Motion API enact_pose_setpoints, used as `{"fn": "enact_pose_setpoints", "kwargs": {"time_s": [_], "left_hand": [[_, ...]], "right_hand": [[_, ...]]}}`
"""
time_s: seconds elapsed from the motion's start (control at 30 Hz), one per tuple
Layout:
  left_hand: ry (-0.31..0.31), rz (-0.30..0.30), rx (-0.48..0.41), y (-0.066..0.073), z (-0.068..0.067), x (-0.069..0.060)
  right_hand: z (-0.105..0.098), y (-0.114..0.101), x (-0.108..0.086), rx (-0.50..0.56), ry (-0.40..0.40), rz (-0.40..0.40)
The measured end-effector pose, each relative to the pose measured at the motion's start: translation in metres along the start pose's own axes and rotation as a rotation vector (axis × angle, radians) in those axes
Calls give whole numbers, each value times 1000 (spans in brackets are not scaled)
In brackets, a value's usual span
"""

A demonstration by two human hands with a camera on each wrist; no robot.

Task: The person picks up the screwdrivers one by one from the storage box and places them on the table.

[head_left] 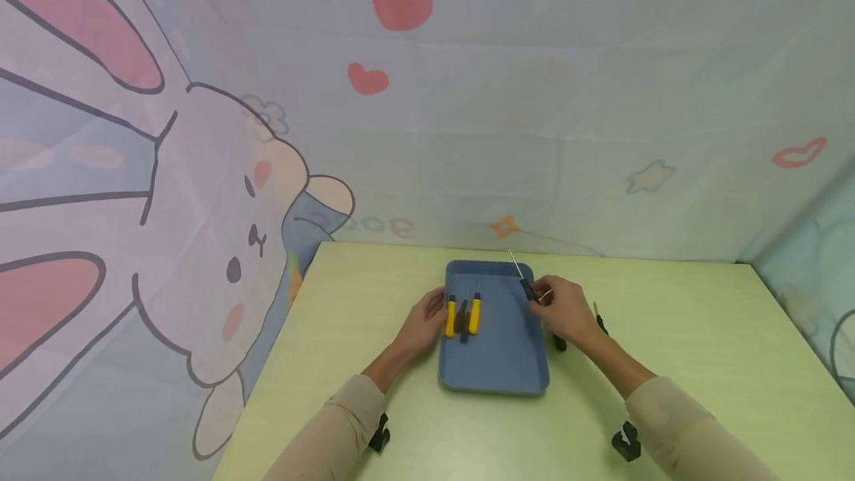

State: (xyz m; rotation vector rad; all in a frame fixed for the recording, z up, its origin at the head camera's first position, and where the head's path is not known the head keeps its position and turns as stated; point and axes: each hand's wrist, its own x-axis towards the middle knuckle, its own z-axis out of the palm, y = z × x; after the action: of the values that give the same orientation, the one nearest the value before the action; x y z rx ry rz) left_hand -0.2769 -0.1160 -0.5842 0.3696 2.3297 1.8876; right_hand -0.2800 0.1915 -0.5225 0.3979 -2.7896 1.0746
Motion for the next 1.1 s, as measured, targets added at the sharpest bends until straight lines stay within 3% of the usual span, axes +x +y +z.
{"fn": "enact_pose_setpoints", "kwargs": {"time_s": [0.3, 0.87, 1.1], "left_hand": [[1, -10, 1, -2, -1, -1], [5, 6, -8, -1, 0, 0], [7, -8, -8, -2, 0, -1]], "right_hand": [[-11, 9, -8, 37, 18, 8], [-34, 21, -26, -29, 82, -38], [-42, 33, -32, -18, 77, -10]]}}
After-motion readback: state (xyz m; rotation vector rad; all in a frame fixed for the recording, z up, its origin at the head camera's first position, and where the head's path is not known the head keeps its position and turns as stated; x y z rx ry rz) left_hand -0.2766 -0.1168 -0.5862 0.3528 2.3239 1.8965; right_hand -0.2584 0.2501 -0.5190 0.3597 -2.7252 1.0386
